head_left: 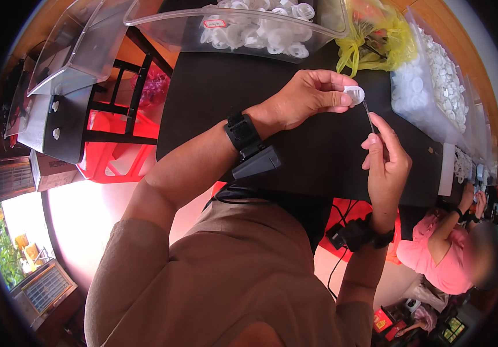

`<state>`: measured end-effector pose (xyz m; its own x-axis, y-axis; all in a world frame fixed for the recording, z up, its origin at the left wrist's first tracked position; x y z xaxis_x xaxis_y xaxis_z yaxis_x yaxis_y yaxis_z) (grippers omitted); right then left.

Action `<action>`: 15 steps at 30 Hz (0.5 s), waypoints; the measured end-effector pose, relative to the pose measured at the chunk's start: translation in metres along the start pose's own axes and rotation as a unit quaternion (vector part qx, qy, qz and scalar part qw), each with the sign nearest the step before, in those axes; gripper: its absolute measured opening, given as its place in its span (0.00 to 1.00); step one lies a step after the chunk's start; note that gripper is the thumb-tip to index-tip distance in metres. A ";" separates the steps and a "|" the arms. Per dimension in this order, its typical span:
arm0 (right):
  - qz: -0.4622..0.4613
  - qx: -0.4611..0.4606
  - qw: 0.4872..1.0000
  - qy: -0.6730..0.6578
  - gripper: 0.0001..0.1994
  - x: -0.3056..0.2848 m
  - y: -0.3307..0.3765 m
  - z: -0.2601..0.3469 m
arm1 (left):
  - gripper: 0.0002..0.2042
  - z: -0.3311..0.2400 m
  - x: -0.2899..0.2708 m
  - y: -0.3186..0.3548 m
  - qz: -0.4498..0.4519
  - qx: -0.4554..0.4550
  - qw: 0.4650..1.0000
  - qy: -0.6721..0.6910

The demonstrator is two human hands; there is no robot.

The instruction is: Assembling small white plastic components by fitting them together and using a small metal tool to adjust or test the fit.

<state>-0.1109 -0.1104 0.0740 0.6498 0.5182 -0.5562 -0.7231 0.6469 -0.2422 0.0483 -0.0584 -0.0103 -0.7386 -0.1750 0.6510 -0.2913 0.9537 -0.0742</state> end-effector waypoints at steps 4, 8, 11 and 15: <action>-0.009 0.007 1.000 -0.001 0.14 0.002 0.001 0.000 | 0.14 -0.002 0.002 0.001 -0.008 0.008 1.000 -0.021; 0.002 0.018 1.000 0.002 0.14 0.005 0.000 0.002 | 0.14 -0.003 0.002 0.002 -0.010 0.007 1.000 -0.019; 0.004 0.007 1.000 0.010 0.15 0.006 -0.001 0.004 | 0.14 -0.003 0.002 0.001 -0.007 0.011 1.000 -0.011; 0.007 0.009 1.000 0.026 0.15 0.007 -0.002 0.006 | 0.14 -0.003 0.002 0.001 -0.008 0.010 1.000 -0.010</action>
<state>-0.1037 -0.1049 0.0750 0.6264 0.4981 -0.5996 -0.7272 0.6503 -0.2195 0.0484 -0.0568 -0.0069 -0.7461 -0.1946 0.6368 -0.3152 0.9456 -0.0803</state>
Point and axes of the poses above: each hand's wrist, its own y-axis away from the middle knuckle, its own x-axis out of the palm, z = x × y, the point moved 7 cm from there along -y, towards the middle knuckle, and after that the axes turned 3 degrees about -y, right-handed, at the moved point
